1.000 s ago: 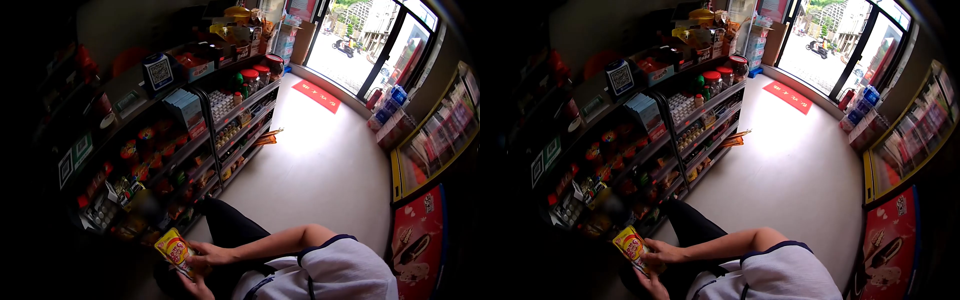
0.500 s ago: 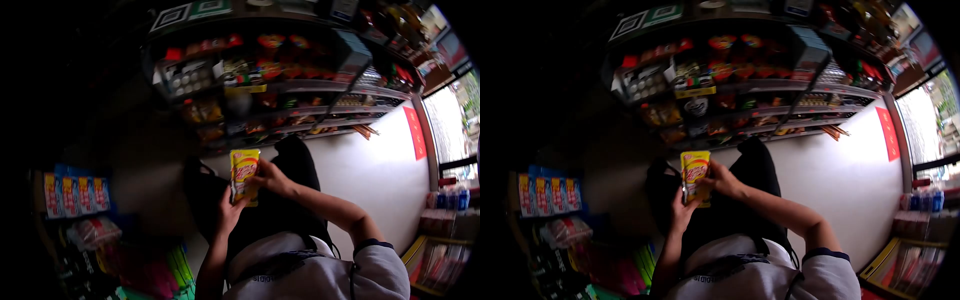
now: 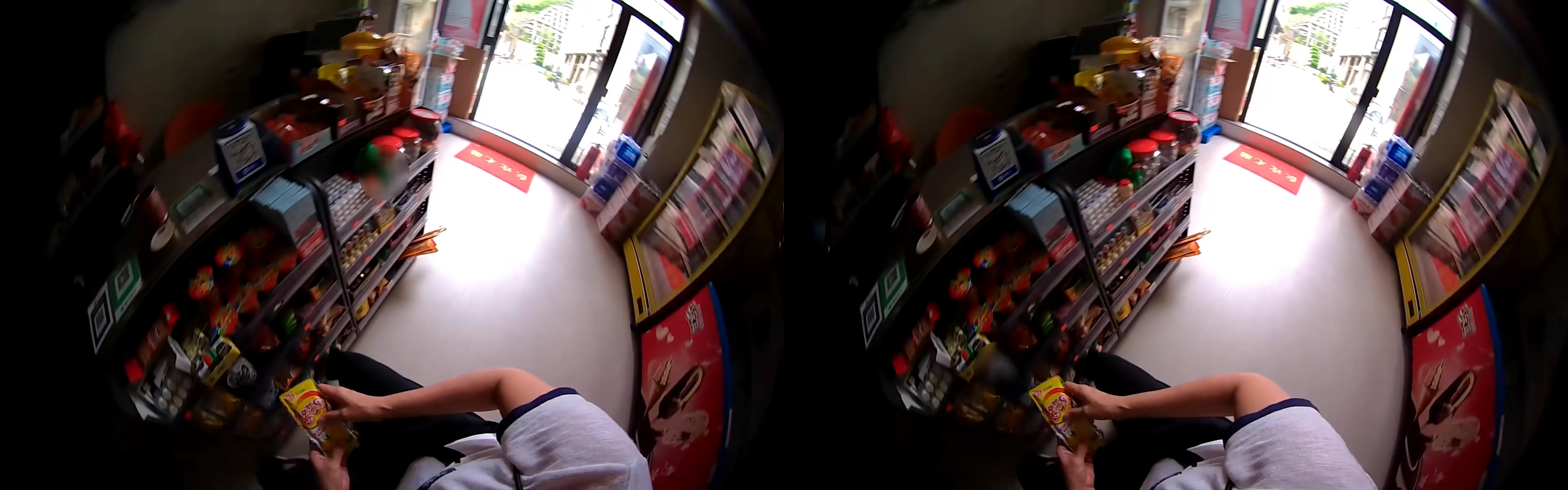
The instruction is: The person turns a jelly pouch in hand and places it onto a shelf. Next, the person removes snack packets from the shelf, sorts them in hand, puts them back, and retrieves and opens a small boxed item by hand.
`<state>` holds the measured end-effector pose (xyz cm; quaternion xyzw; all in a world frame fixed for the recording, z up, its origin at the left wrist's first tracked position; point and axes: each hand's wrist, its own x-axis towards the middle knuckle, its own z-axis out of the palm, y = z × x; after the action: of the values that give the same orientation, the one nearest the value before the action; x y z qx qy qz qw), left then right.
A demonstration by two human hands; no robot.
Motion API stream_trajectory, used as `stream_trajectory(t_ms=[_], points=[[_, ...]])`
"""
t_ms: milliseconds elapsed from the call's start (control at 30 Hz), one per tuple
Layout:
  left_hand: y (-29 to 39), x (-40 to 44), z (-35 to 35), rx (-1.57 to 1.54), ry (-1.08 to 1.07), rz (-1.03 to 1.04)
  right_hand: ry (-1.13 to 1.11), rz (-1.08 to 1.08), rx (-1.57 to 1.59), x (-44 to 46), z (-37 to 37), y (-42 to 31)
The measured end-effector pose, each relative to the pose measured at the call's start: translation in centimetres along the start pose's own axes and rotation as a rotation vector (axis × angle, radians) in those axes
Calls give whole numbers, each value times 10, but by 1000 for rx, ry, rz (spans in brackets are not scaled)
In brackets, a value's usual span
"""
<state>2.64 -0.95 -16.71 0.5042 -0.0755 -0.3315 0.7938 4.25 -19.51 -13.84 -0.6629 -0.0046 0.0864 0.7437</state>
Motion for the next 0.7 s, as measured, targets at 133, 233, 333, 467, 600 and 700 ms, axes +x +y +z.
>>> stream_trajectory(t_ms=[133, 233, 333, 467, 600, 700], points=[[19, 3, 40, -27, -71, -54, 134, -235, -98, -40, -17, -30], [25, -3, 57, -67, -18, -36, 111, -288, -87, -65, -16, -57], [46, -18, 83, -146, 13, 22, 52, -333, -89, -89, -10, -89], [46, -28, 85, -91, 40, 171, 25, -520, -112, -97, -2, -105], [51, -51, 106, 361, 220, 374, -38, -475, 58, -96, 6, -106], [62, -62, 128, 514, 312, 432, -25, -393, 247, -97, 22, -102]])
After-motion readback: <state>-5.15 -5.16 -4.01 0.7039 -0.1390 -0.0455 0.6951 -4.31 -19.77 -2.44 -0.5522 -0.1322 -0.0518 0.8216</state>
